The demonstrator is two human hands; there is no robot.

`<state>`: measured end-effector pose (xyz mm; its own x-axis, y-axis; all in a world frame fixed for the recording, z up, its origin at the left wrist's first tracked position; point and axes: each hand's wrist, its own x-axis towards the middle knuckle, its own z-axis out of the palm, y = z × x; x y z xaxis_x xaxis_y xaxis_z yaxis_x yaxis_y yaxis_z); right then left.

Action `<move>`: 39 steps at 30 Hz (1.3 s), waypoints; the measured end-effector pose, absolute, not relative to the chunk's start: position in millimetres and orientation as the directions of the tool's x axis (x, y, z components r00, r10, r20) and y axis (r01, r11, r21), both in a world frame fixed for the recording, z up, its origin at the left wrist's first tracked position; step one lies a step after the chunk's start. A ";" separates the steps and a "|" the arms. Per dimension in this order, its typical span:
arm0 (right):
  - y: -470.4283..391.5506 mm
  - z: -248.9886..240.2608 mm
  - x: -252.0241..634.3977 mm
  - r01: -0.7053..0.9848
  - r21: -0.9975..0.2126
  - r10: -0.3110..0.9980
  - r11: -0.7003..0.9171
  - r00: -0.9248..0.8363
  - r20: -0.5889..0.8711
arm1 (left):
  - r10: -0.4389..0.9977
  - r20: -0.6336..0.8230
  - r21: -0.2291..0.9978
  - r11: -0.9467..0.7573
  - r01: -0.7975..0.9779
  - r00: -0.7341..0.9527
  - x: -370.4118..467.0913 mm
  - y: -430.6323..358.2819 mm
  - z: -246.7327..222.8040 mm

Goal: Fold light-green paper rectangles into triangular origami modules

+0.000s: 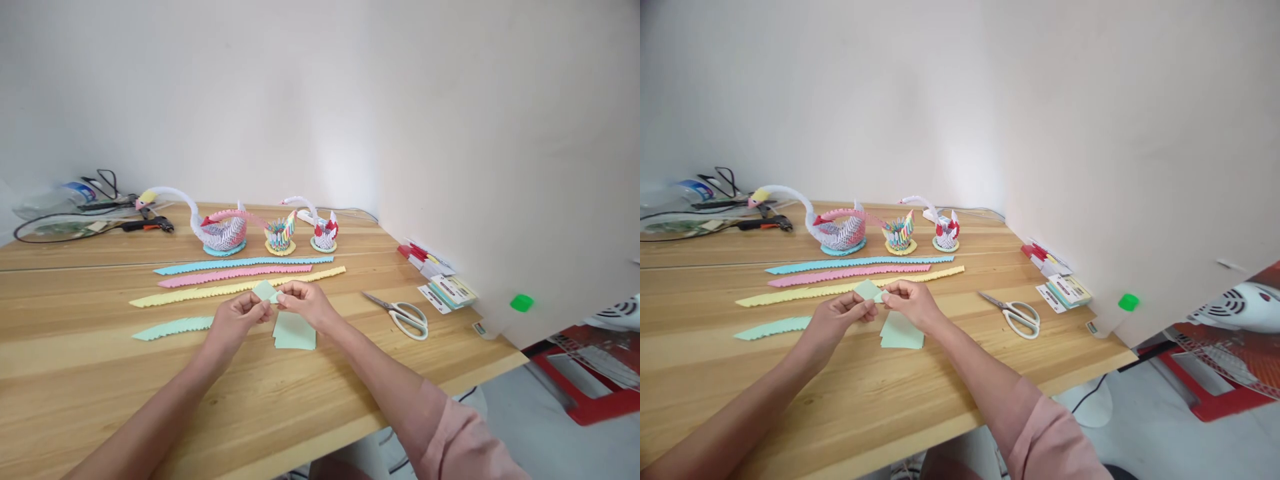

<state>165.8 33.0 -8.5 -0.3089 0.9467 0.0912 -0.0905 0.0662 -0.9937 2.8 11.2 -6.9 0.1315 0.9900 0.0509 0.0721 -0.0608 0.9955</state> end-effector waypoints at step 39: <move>30.7 -0.9 180.5 0.382 -0.531 0.653 0.757 -0.491 0.577 | 0.991 -0.001 1.000 -0.003 0.031 0.130 -0.4 11.3 2.8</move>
<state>180.5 30.7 -0.9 -0.4910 0.6527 0.5770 0.3817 0.7566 -0.5310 -0.4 11.3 2.8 0.1301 0.9915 -0.0008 0.0312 -0.0032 0.9995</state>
